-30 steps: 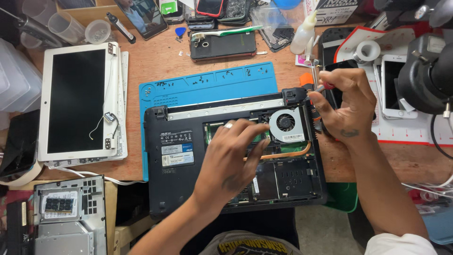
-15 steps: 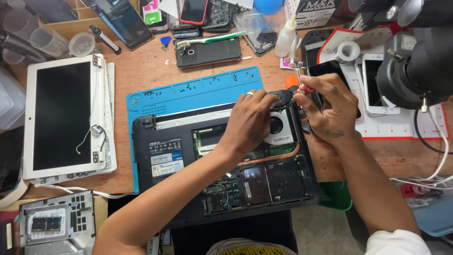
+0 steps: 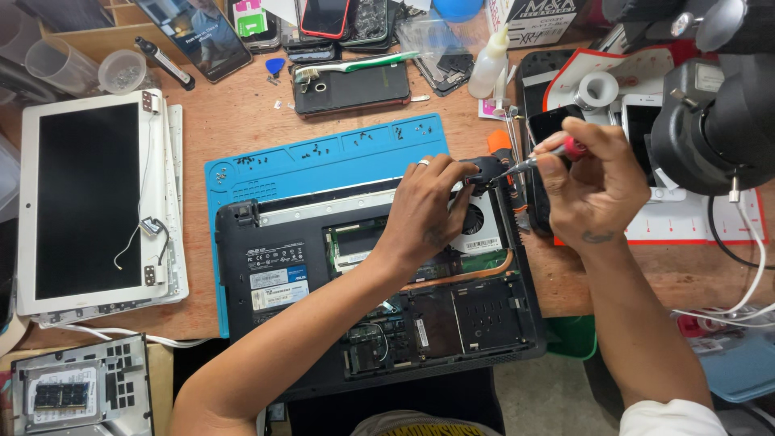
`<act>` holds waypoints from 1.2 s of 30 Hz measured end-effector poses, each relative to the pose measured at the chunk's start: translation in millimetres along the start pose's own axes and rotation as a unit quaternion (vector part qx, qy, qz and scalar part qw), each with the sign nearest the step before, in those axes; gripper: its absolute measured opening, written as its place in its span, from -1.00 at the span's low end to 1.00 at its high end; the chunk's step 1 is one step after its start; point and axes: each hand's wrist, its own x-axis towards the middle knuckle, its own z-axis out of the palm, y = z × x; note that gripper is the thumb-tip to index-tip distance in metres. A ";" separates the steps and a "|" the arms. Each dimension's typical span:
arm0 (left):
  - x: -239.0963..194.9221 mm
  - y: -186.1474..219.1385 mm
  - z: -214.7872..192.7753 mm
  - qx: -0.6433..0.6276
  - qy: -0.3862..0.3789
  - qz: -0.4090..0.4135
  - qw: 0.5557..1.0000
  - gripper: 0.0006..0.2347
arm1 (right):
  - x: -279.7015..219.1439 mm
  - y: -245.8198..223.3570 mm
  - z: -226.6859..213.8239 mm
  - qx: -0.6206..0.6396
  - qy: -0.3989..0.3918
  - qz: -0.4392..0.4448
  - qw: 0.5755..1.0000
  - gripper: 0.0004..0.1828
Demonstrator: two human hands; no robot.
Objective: The person uses a screwdriver to remove screws from the bottom of a laptop, then detaches and removes the hard drive and a RAM module. The removed components are placed on the workbench.
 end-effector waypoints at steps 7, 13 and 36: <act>1.0 0.8 -2.9 -0.038 0.011 0.015 0.999 -0.79 | -2.1 16.7 -11.1 0.078 0.045 0.063 0.994 -0.62; -0.8 3.9 -1.8 -0.083 0.004 0.008 0.997 -0.82 | -2.4 22.5 -9.5 0.133 0.058 0.092 0.985 -0.66; 44.7 -90.5 -89.3 -0.102 0.181 -0.148 0.967 -0.93 | -4.2 26.5 -16.7 0.070 0.049 0.070 0.994 -0.64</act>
